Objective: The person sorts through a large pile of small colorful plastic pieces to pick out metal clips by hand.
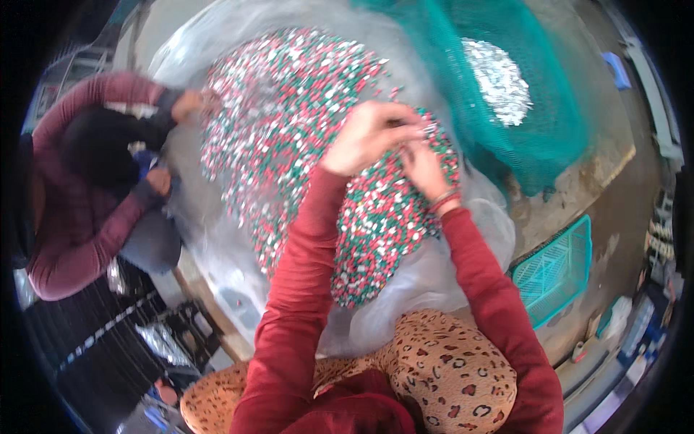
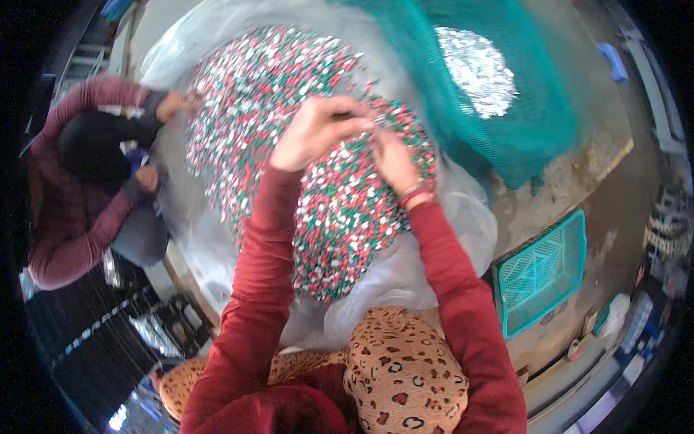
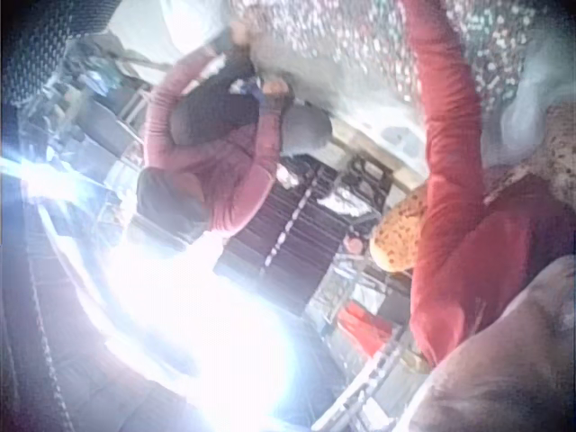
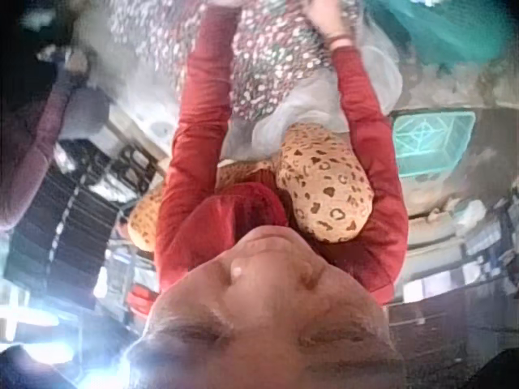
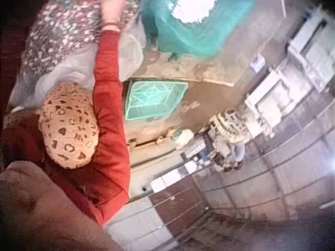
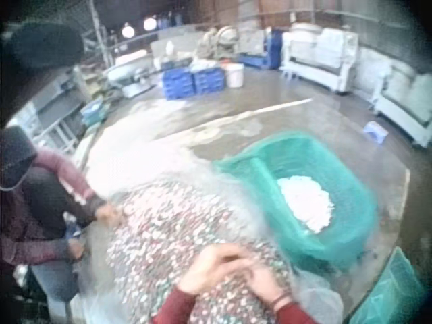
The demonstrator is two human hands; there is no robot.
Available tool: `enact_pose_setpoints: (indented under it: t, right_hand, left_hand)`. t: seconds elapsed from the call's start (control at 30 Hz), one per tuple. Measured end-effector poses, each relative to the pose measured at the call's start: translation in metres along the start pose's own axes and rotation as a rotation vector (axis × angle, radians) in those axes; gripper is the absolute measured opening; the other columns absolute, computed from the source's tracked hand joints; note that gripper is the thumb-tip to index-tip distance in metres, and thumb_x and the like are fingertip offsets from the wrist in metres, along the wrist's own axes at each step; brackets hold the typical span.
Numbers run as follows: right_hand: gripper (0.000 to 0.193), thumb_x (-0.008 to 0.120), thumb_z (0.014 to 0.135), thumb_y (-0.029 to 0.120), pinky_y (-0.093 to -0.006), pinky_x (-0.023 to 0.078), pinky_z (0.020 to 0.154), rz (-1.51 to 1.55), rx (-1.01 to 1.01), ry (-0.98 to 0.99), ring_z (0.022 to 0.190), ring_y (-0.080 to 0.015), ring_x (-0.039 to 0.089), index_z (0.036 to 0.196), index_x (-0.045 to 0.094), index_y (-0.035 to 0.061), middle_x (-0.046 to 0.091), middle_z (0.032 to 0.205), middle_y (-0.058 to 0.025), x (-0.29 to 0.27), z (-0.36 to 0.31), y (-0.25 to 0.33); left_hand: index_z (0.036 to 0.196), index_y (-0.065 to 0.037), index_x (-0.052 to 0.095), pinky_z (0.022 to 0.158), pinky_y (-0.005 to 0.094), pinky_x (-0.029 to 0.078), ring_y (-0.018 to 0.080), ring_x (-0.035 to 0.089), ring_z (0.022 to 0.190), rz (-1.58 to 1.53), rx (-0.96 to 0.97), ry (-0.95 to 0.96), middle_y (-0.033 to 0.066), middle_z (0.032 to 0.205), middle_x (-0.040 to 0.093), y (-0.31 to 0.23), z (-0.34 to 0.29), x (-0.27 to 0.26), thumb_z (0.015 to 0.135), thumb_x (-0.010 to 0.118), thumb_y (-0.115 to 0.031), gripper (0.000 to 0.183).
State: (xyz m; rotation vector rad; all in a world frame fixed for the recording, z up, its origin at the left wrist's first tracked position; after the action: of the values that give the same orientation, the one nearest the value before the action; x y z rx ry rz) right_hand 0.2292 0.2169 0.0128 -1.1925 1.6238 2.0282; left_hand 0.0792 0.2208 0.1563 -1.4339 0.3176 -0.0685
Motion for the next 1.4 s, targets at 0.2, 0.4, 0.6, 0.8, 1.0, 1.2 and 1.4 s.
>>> enact_pose_setpoints:
  t: [0.2,0.4,0.6,0.8,1.0,1.2,1.4]
  right_hand:
    - [0.034,0.048,0.084,0.016,-0.0387,0.040,0.086,0.160,0.014,0.257,0.099,-0.0309,0.051,0.115,0.047,0.0026,0.051,0.109,-0.0170,0.027,-0.058,0.050]
    - [0.042,0.047,0.088,0.020,-0.0337,0.035,0.096,1.196,0.242,0.476,0.113,-0.0239,0.045,0.128,0.038,0.0076,0.045,0.126,-0.0105,0.017,-0.090,0.011]
    - [0.049,0.056,0.077,0.006,-0.0353,0.043,0.086,0.170,-0.316,0.319,0.098,-0.0273,0.055,0.124,0.044,0.0078,0.051,0.116,-0.0159,-0.044,0.023,0.129]
    - [0.086,0.064,0.069,0.005,-0.0333,0.050,0.075,0.004,-0.200,0.798,0.097,-0.0274,0.054,0.139,0.013,0.0129,0.041,0.122,-0.0229,-0.039,0.115,0.179]
    - [0.119,0.080,0.053,0.017,-0.0418,0.047,0.083,-0.266,0.113,0.551,0.117,-0.0400,0.037,0.139,-0.002,0.0236,0.026,0.130,-0.0250,0.045,0.209,0.082]
    - [0.094,0.074,0.050,0.008,-0.0434,0.038,0.092,-0.094,-0.227,0.294,0.108,-0.0413,0.042,0.132,0.029,0.0170,0.036,0.119,-0.0225,0.118,0.202,0.082]
    - [0.073,0.053,0.061,-0.007,-0.0419,0.035,0.096,-0.063,-0.222,0.378,0.115,-0.0415,0.037,0.129,0.034,0.0119,0.033,0.128,-0.0236,0.164,0.125,0.123]
  left_hand:
    - [0.082,-0.003,0.066,0.066,0.0323,0.048,0.0221,0.062,0.071,0.063,0.203,-0.155,0.0131,0.078,0.064,-0.044,0.125,0.087,0.071,0.062,-0.014,0.016]
    - [0.113,-0.001,0.047,0.095,0.0451,0.033,0.0424,0.036,0.113,0.262,0.259,-0.443,0.0249,0.120,0.038,-0.017,0.091,0.114,0.065,0.062,-0.007,0.051]
    - [0.119,-0.002,0.044,0.077,0.0407,0.042,0.0338,0.047,0.091,0.644,-0.294,-0.849,0.0197,0.099,0.047,0.145,-0.152,-0.093,0.065,0.060,0.001,0.057]
    - [0.139,-0.021,0.004,0.086,0.0406,0.044,0.0435,0.047,0.104,0.720,-0.831,-0.728,0.0326,0.126,0.021,0.187,-0.255,-0.202,0.055,0.077,-0.002,0.112]
    - [0.139,-0.026,0.004,0.089,0.0422,0.042,0.0443,0.047,0.105,0.720,-0.561,-0.830,0.0356,0.130,0.012,0.201,-0.157,-0.204,0.044,0.082,-0.001,0.125]
    - [0.136,-0.019,0.018,0.095,0.0412,0.037,0.0418,0.042,0.110,0.605,-0.798,-0.654,0.0284,0.122,0.031,0.207,-0.131,-0.222,0.040,0.086,-0.018,0.117]
    - [0.127,-0.014,0.035,0.091,0.0384,0.040,0.0323,0.048,0.108,0.574,-0.457,-0.360,0.0180,0.119,0.047,0.233,-0.131,-0.170,0.052,0.078,-0.013,0.087]
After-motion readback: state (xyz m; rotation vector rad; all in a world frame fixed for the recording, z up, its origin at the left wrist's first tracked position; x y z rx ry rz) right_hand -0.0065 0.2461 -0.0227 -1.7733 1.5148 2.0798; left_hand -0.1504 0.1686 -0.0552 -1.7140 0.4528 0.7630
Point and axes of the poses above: each hand's wrist, its own z-axis towards the middle knuckle, its own x-axis out of the palm, y = z × x, the point moved 4 cm from there along z, towards the middle knuckle
